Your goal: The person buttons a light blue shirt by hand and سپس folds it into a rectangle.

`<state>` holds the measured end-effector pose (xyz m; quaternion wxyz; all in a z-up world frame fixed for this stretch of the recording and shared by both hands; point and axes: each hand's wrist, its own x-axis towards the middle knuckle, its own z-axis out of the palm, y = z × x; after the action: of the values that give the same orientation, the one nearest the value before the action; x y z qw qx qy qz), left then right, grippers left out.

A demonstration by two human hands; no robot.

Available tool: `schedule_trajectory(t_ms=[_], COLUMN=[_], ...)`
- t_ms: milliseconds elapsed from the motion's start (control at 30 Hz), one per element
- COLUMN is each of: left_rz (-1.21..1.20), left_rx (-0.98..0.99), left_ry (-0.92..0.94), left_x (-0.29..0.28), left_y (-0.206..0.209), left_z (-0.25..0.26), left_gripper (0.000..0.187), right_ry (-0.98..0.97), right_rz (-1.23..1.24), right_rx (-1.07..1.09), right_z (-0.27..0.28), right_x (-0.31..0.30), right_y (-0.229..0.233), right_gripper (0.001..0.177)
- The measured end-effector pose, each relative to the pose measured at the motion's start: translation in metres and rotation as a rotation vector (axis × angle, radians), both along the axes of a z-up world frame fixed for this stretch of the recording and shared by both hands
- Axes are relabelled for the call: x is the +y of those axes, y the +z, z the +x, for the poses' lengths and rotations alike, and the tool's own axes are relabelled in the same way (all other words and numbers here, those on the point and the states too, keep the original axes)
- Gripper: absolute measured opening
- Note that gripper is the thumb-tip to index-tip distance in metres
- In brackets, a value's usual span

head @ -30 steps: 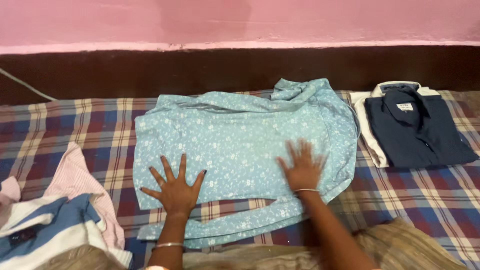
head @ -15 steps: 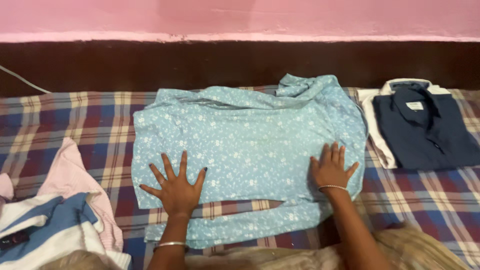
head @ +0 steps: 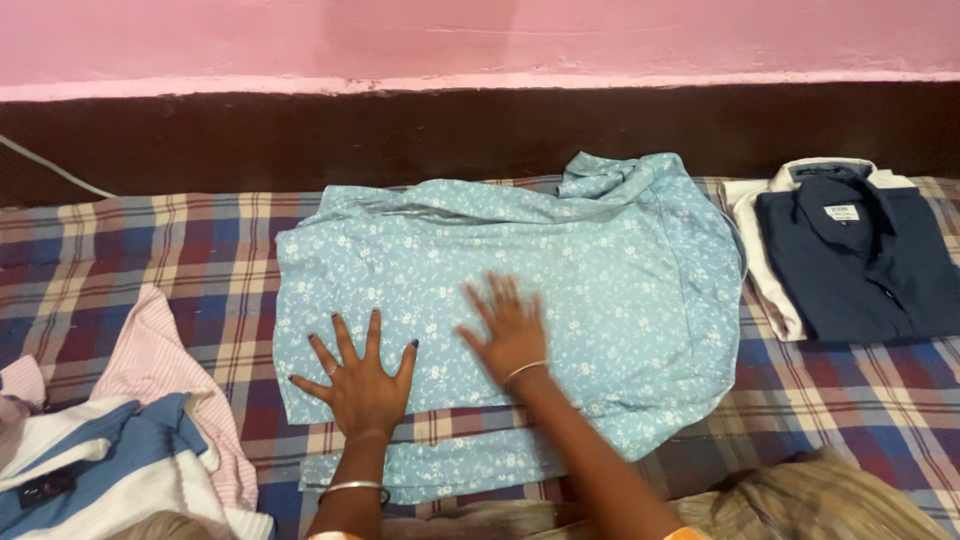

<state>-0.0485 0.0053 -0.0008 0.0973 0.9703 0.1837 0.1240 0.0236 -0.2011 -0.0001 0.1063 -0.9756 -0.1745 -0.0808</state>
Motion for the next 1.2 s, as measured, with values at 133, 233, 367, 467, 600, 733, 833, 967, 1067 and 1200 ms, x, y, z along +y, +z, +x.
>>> schedule_trajectory(t_ms=[133, 233, 367, 467, 600, 733, 833, 967, 1067, 1200], left_rz=[0.007, 0.011, 0.020, 0.004, -0.172, -0.597, -0.454, -0.322, -0.253, -0.229], left_rx=[0.001, -0.036, -0.070, -0.095, -0.068, -0.382, -0.297, -0.146, -0.177, -0.156], left_ry=[-0.019, -0.029, -0.034, -0.047, 0.017, -0.307, -0.504, -0.676, -0.749, -0.761], left_x=[0.001, 0.001, 0.002, 0.001, -0.016, -0.087, -0.162, -0.230, -0.231, -0.225], left_y=[-0.004, -0.009, -0.013, -0.008, 0.023, 0.046, 0.045, 0.024, 0.004, 0.000], left_z=[-0.001, -0.001, -0.002, -0.001, 0.028, 0.058, 0.079, 0.095, 0.097, 0.101], left_gripper=[0.076, 0.076, 0.076, 0.075, 0.069, 0.038, 0.042, 0.048, 0.050, 0.054], right_ry=[-0.271, -0.467, -0.502, -0.495, -0.516, -0.513, -0.496, -0.505, -0.517, -0.510], right_rz=[-0.146, -0.123, -0.007, 0.003, -0.016, 0.019, 0.038, 0.054, 0.057, 0.045], right_rx=[0.076, 0.159, 0.101, 0.070, 0.060, 0.058, 0.020, 0.040, 0.049, 0.030], right_z=[0.024, 0.011, -0.001, -0.004, 0.001, -0.007, -0.003, -0.004, -0.001, -0.002], right_x=[-0.109, -0.183, -0.205, -0.205, -0.203, -0.201, -0.201, -0.198, -0.197, -0.198], right_y=[-0.002, 0.007, 0.002, 0.000, 0.000, 0.001, 0.007, 0.012, 0.013, 0.014], right_gripper=[0.072, 0.074, 0.070, 0.069, 0.069, 0.068, 0.068, 0.066, 0.066, 0.066])
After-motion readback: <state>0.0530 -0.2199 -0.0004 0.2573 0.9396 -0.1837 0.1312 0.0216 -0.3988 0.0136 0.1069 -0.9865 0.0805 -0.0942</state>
